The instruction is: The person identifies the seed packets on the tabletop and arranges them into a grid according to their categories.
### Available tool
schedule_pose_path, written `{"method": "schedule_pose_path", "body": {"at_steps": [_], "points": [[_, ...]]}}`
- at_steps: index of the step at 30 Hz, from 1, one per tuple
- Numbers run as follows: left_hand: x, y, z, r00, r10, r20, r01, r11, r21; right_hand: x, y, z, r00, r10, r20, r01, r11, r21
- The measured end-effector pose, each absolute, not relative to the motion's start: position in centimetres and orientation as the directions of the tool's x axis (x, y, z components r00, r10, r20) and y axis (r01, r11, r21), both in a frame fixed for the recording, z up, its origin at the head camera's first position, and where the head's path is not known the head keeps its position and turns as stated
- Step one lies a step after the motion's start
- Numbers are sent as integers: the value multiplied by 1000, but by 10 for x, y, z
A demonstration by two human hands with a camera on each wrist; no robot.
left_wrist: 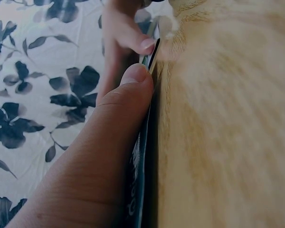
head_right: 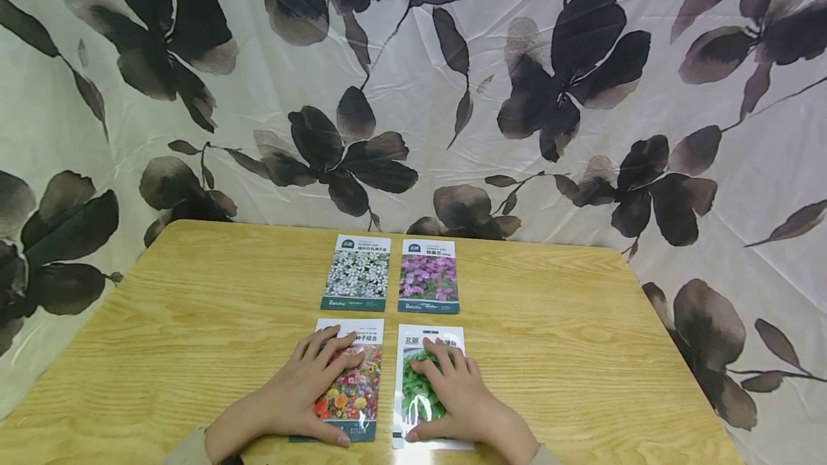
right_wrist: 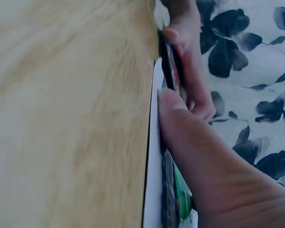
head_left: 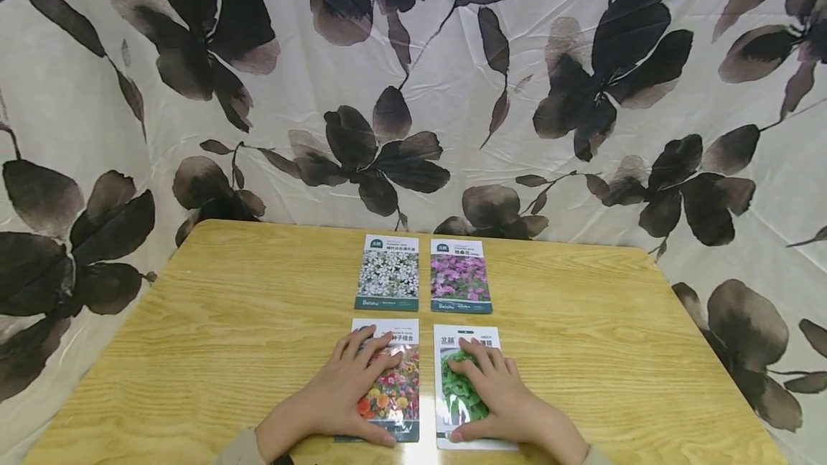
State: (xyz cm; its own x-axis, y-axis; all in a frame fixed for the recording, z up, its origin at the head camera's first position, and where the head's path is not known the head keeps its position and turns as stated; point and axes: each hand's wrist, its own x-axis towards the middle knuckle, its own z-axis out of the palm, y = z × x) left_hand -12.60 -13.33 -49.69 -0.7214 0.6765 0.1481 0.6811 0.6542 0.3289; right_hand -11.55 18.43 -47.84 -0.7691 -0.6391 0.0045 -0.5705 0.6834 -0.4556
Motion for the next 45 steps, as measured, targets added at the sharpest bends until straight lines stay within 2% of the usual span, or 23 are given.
{"method": "schedule_pose_path", "body": {"at_steps": [14, 19, 45], "points": [[-126, -133, -496, -722, 677, 143, 680, 657, 325, -116, 179, -491, -790, -604, 109, -594, 707, -383], [-127, -134, -498, -718, 679, 152, 687, 656, 312, -116, 178, -491, -794, -598, 111, -587, 707, -394], [-126, -133, -499, -689, 692, 215, 721, 627, 295, -121, 184, -498, -755, -619, 216, -655, 698, -288]]}}
